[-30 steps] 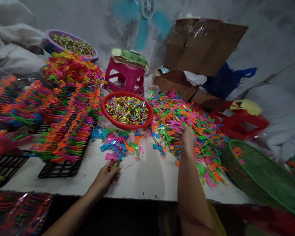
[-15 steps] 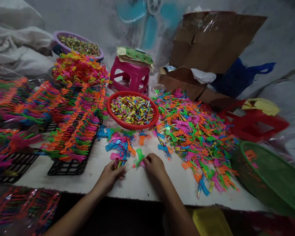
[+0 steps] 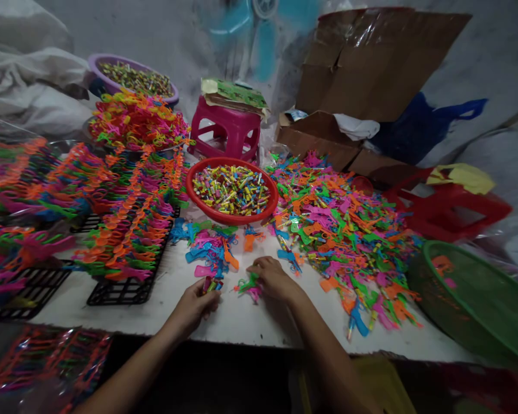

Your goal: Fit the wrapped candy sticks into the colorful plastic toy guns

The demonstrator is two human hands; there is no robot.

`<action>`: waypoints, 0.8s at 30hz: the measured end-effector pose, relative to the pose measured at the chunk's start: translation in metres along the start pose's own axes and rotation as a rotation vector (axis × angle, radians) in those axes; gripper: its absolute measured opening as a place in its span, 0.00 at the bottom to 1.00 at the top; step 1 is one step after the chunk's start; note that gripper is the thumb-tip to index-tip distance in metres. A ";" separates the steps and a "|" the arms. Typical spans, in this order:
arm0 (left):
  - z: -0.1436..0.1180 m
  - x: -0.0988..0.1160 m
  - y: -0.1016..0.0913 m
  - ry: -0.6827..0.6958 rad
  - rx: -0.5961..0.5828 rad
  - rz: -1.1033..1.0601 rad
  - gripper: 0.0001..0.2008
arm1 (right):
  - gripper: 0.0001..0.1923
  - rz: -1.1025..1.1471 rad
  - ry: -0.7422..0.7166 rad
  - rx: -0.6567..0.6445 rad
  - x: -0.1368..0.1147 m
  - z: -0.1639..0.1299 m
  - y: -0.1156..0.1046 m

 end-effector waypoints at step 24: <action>-0.031 0.027 0.035 0.226 -0.032 0.130 0.15 | 0.13 1.284 0.547 0.584 -0.101 -0.019 -0.008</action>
Point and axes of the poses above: each hand's wrist, its own z-axis towards the middle knuckle, its own y-axis out of the palm, x = y × z, the point moved 2 cm from there along z, towards the middle knuckle, and after that the axes turned 12 degrees about -z, right-handed, at the moved point
